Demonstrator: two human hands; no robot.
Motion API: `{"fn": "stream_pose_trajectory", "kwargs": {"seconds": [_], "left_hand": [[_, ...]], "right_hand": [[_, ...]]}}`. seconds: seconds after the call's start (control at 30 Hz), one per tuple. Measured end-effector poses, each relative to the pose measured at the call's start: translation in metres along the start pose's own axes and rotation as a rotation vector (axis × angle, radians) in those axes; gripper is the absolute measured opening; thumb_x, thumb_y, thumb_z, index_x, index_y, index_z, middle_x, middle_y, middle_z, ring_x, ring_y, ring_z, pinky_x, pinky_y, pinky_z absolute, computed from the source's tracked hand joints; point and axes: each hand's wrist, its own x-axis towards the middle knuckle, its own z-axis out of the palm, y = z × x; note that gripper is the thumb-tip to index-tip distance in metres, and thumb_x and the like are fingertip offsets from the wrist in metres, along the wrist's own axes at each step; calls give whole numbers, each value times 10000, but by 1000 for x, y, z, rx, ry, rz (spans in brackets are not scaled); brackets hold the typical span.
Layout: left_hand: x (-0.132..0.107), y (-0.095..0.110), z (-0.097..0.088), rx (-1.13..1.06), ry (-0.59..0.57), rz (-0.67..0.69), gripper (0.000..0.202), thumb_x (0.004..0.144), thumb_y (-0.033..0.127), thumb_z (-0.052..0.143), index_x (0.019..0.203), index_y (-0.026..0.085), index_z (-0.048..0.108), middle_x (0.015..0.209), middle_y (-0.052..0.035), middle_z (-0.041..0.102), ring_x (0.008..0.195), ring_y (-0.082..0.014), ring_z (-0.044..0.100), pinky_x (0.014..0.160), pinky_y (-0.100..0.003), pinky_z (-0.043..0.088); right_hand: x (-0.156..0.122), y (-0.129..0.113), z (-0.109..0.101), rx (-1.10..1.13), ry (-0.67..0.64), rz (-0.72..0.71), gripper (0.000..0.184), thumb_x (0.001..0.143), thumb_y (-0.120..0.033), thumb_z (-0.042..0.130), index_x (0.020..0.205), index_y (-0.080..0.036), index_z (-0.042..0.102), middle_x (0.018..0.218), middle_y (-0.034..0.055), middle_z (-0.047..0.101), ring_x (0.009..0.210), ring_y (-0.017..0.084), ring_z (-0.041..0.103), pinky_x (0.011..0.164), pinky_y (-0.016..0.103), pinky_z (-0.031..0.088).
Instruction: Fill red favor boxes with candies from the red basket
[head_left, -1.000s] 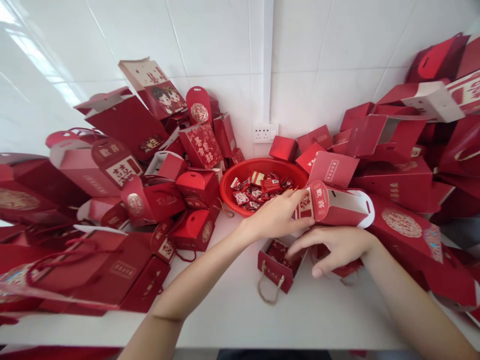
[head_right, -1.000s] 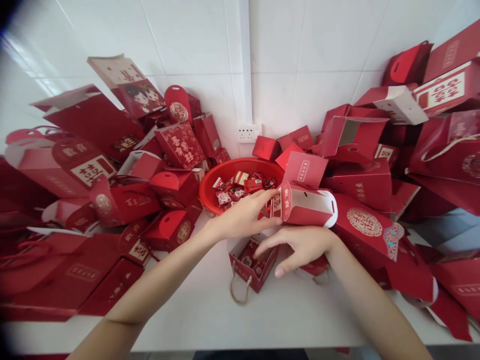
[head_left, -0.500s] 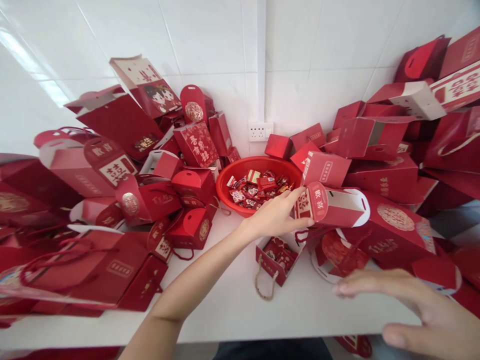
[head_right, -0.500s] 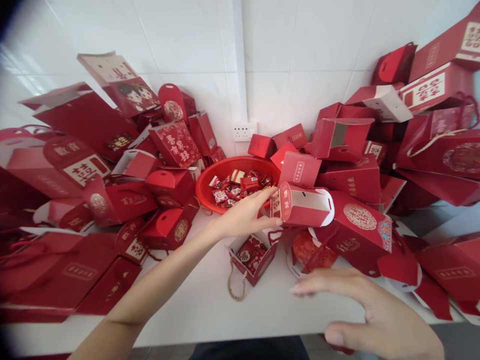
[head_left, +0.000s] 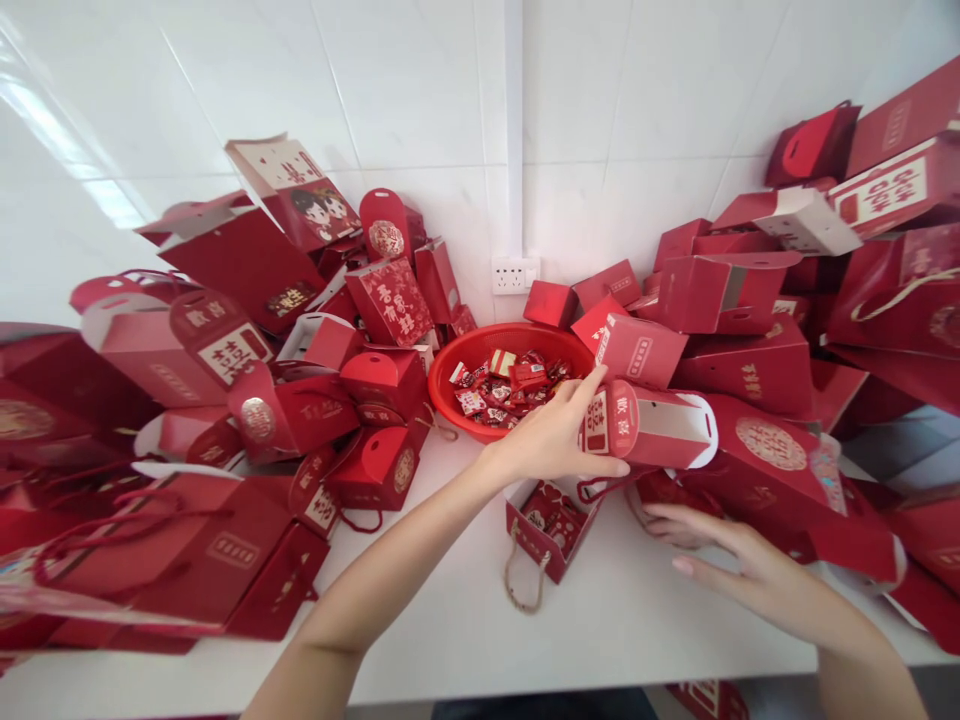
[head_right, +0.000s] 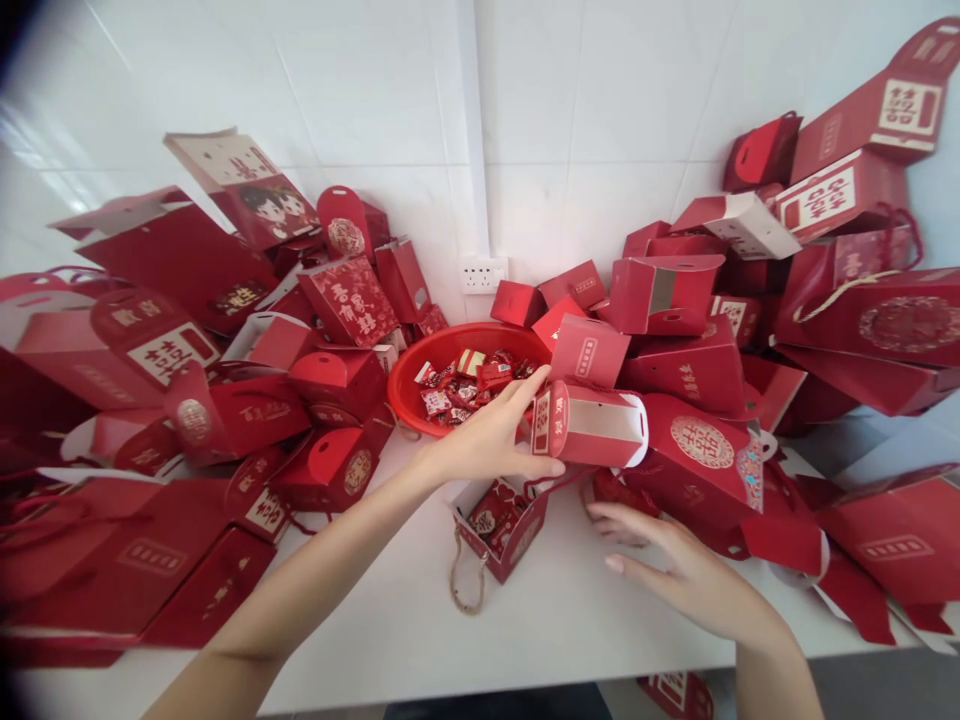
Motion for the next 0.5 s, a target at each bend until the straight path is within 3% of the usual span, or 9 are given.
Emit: {"fn": "stream_pose_trajectory", "kwargs": {"seconds": [0.13, 0.3, 0.5], "left_hand": [[0, 5, -5, 67, 9, 110, 1249, 686, 447, 851, 1642, 275, 66, 1660, -184, 197, 1493, -404, 299, 1175, -567, 321], [4, 7, -6, 94, -21, 255, 1047, 740, 329, 818, 1612, 287, 241, 1571, -139, 412, 1431, -347, 383, 1178, -533, 321], [-2, 3, -8, 32, -72, 236, 1165, 715, 370, 861, 1632, 240, 155, 1662, -155, 250, 1519, -338, 269, 1218, -484, 304]], "right_hand": [[-7, -4, 0, -36, -16, -18, 585, 876, -591, 649, 1363, -266, 656, 1327, 138, 705, 1175, 335, 699, 1024, 508, 553], [-13, -8, -4, -38, -22, -30, 564, 875, -592, 647, 1333, -265, 683, 1295, 138, 722, 1153, 337, 707, 1020, 513, 555], [-17, -8, -6, -40, -35, -4, 542, 871, -589, 652, 1329, -301, 685, 1263, 122, 736, 1153, 328, 702, 1012, 508, 558]]}}
